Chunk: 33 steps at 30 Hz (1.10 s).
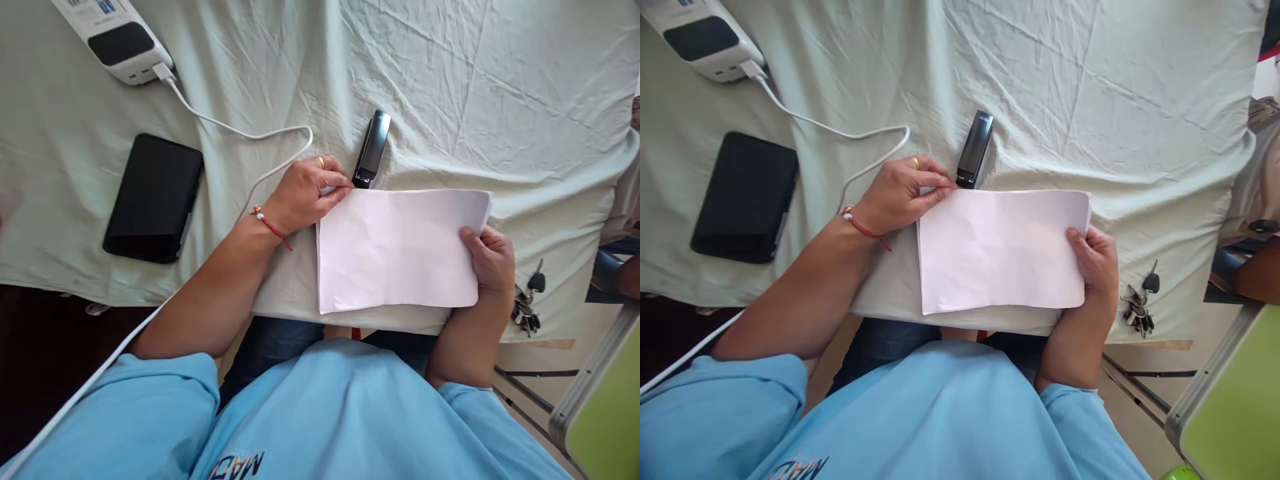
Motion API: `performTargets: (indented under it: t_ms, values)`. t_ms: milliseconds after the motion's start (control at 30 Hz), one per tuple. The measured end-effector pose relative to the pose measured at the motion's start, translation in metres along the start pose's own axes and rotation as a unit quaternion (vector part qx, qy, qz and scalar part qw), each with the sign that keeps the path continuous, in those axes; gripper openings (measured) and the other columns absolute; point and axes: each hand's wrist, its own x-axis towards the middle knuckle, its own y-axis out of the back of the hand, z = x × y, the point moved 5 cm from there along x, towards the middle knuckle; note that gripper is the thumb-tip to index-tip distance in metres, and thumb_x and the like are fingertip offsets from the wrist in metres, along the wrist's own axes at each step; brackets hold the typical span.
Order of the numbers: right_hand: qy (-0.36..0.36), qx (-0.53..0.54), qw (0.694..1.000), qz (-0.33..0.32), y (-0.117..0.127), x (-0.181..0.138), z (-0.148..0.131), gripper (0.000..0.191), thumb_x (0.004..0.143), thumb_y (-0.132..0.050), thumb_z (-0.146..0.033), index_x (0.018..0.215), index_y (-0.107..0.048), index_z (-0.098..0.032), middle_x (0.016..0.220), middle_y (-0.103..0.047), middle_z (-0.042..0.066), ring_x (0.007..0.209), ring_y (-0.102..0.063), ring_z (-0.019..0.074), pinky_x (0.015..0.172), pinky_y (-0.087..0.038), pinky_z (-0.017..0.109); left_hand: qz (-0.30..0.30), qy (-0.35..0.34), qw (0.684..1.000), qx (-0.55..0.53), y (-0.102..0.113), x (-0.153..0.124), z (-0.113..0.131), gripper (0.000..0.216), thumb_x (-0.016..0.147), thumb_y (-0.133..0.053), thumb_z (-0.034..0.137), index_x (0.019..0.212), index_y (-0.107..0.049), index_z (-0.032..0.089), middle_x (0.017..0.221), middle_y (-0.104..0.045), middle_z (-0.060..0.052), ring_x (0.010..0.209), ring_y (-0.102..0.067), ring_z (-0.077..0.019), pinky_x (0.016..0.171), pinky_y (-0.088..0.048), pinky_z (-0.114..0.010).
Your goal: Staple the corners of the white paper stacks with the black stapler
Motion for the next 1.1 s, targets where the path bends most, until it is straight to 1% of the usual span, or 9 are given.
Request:
performTargets:
  t_ms: [100,233,467,633,767,833,933,1033,1100]
  values:
    - [0.028,0.006,0.999,0.026,0.002,-0.001,-0.006,0.052,0.073,-0.106,-0.064,0.098,-0.09,-0.021,0.089,-0.083,0.003,0.071,-0.062,0.0148,0.062,-0.05,0.027,-0.04,-0.021,0.999,0.008,-0.003,-0.002,0.002,0.029,0.104,-0.07,0.033,0.108,-0.097,0.024,0.118,-0.09,-0.011,0.11,-0.084,-0.029,0.106,-0.067,-0.044]
    - [0.029,0.043,0.996,0.066,0.005,-0.001,-0.006,0.054,0.069,-0.107,-0.059,0.098,-0.09,-0.017,0.094,-0.085,0.005,0.075,-0.064,0.0142,0.067,-0.053,0.027,-0.03,-0.004,0.999,0.021,0.0,-0.003,0.004,0.035,0.103,-0.069,0.029,0.124,-0.095,0.022,0.124,-0.09,-0.01,0.11,-0.084,-0.0283,0.106,-0.068,-0.043]
    - [0.026,0.081,0.992,0.09,0.007,0.006,-0.001,0.045,0.067,-0.104,-0.05,0.096,-0.09,-0.019,0.095,-0.086,0.006,0.076,-0.07,0.0171,0.071,-0.058,0.031,-0.032,0.041,0.998,0.035,0.001,0.001,0.004,0.031,0.103,-0.066,0.026,0.109,-0.097,0.024,0.104,-0.09,-0.009,0.097,-0.081,-0.0283,0.096,-0.062,-0.043]
    - [0.043,0.107,0.987,0.115,0.005,0.005,-0.005,0.045,0.067,-0.103,-0.049,0.098,-0.089,-0.019,0.099,-0.088,0.007,0.084,-0.076,0.0207,0.08,-0.066,0.036,0.022,0.141,0.989,-0.046,0.006,-0.001,-0.002,0.035,0.101,-0.077,0.039,0.126,-0.092,0.02,0.09,-0.086,-0.006,0.082,-0.075,-0.0242,0.09,-0.062,-0.042]
    - [0.057,0.124,0.984,0.118,0.004,0.005,-0.006,0.047,0.067,-0.104,-0.049,0.099,-0.088,-0.018,0.102,-0.088,0.009,0.094,-0.082,0.025,0.088,-0.07,0.04,0.042,0.198,0.969,-0.143,0.01,-0.002,-0.003,0.014,0.095,-0.082,0.036,0.094,-0.084,0.023,0.075,-0.078,-0.001,0.064,-0.062,-0.0161,0.068,-0.054,-0.034]
    - [0.059,0.119,0.984,0.115,0.004,0.007,-0.004,0.048,0.069,-0.104,-0.051,0.101,-0.089,-0.019,0.101,-0.088,0.008,0.092,-0.081,0.0238,0.088,-0.071,0.039,0.025,0.207,0.964,-0.167,0.011,-0.001,-0.001,0.019,0.096,-0.08,0.037,0.083,-0.079,0.023,0.065,-0.071,0.001,0.055,-0.054,-0.013,0.057,-0.045,-0.031]
    - [0.055,0.099,0.989,0.096,0.005,0.008,-0.002,0.048,0.071,-0.104,-0.053,0.102,-0.09,-0.019,0.093,-0.086,0.007,0.091,-0.079,0.0237,0.088,-0.07,0.038,-0.008,0.213,0.962,-0.172,0.011,-0.001,0.001,0.024,0.097,-0.078,0.038,0.078,-0.076,0.024,0.054,-0.063,0.003,0.047,-0.049,-0.0119,0.051,-0.038,-0.03]
    - [0.051,0.074,0.993,0.083,0.006,0.008,-0.001,0.048,0.074,-0.103,-0.056,0.101,-0.09,-0.019,0.086,-0.083,0.007,0.093,-0.079,0.0248,0.085,-0.068,0.036,-0.014,0.215,0.96,-0.18,0.009,-0.001,0.001,0.02,0.095,-0.077,0.034,0.077,-0.073,0.024,0.054,-0.065,0.003,0.046,-0.053,-0.0126,0.051,-0.039,-0.03]
    - [0.048,0.061,0.993,0.085,0.007,0.007,-0.002,0.048,0.074,-0.103,-0.056,0.101,-0.09,-0.019,0.087,-0.082,0.006,0.088,-0.076,0.0224,0.08,-0.065,0.033,-0.012,0.22,0.956,-0.193,0.007,0.0,-0.002,0.017,0.092,-0.077,0.031,0.078,-0.071,0.024,0.055,-0.066,0.003,0.046,-0.054,-0.0131,0.051,-0.04,-0.03]
